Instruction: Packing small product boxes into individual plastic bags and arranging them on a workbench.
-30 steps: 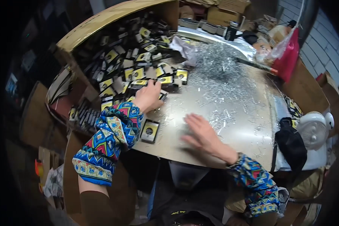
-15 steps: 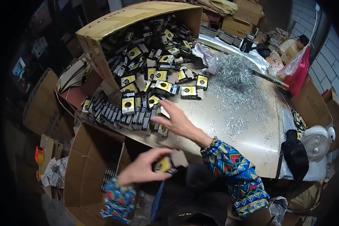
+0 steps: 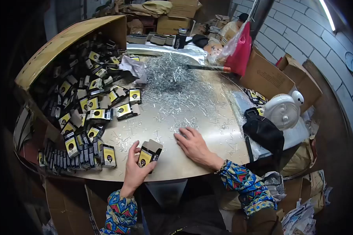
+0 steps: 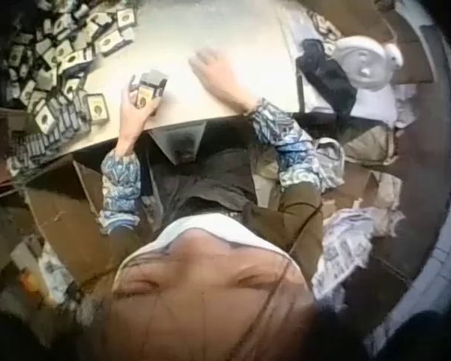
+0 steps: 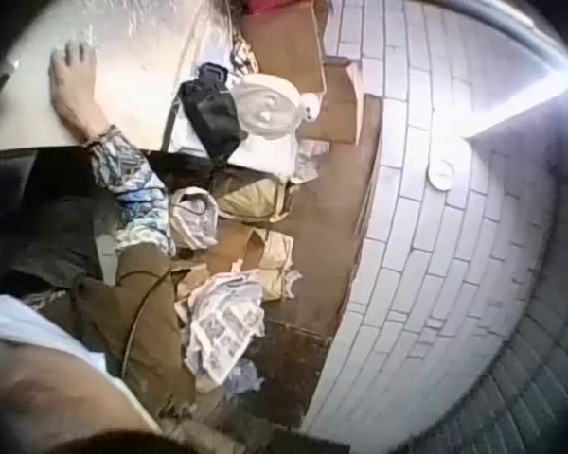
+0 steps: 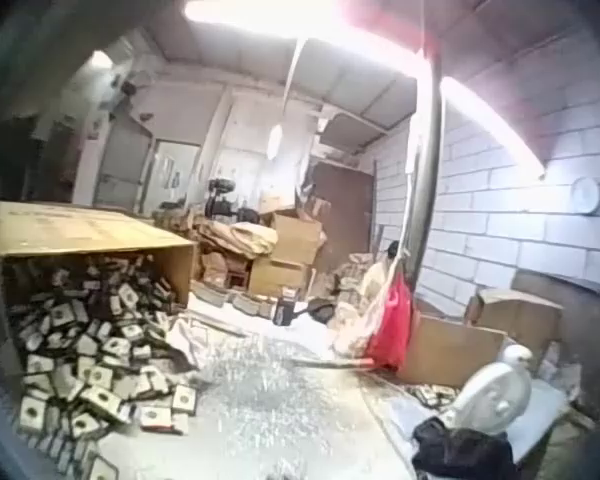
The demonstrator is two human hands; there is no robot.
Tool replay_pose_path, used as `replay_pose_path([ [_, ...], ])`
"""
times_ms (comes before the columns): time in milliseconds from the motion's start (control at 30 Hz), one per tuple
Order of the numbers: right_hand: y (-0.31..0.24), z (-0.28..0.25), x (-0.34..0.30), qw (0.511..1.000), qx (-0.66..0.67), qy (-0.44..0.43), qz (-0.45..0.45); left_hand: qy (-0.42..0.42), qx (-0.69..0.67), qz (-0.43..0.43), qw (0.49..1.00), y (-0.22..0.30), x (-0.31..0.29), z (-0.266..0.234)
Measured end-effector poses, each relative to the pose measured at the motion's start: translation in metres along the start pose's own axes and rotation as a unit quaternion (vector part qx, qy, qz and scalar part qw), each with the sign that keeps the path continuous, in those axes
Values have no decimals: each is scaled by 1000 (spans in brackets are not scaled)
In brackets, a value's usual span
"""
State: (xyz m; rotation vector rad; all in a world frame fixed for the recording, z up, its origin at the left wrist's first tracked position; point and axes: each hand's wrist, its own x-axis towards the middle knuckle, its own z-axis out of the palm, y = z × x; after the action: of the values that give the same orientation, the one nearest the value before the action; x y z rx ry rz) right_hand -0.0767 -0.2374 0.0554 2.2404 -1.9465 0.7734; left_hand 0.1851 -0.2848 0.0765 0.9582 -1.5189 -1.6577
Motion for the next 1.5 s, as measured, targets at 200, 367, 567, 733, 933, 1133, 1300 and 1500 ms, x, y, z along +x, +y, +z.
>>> replay_pose_path([
  [200,37,-16,-18,999,23,14,-22,56,20,48,997,0,-11,10],
  [367,39,-11,0,981,155,-109,33,23,-191,-13,981,17,-42,9],
  [567,-24,30,39,987,81,-84,-112,35,-333,-91,938,14,-76,-1],
  [733,-10,18,38,953,269,-138,-36,109,-354,-132,919,-11,-128,-31],
  [933,-20,32,37,975,186,-87,-88,174,-159,-301,924,-129,-185,-37],
  [1133,-63,34,29,993,95,-36,-63,4,-99,-274,957,-154,-177,17],
  [1300,-113,45,-23,996,62,-42,-46,63,-264,-316,909,-133,-181,46],
  [1500,-154,1,-74,994,36,-106,-9,112,-281,-297,906,-126,-188,60],
])
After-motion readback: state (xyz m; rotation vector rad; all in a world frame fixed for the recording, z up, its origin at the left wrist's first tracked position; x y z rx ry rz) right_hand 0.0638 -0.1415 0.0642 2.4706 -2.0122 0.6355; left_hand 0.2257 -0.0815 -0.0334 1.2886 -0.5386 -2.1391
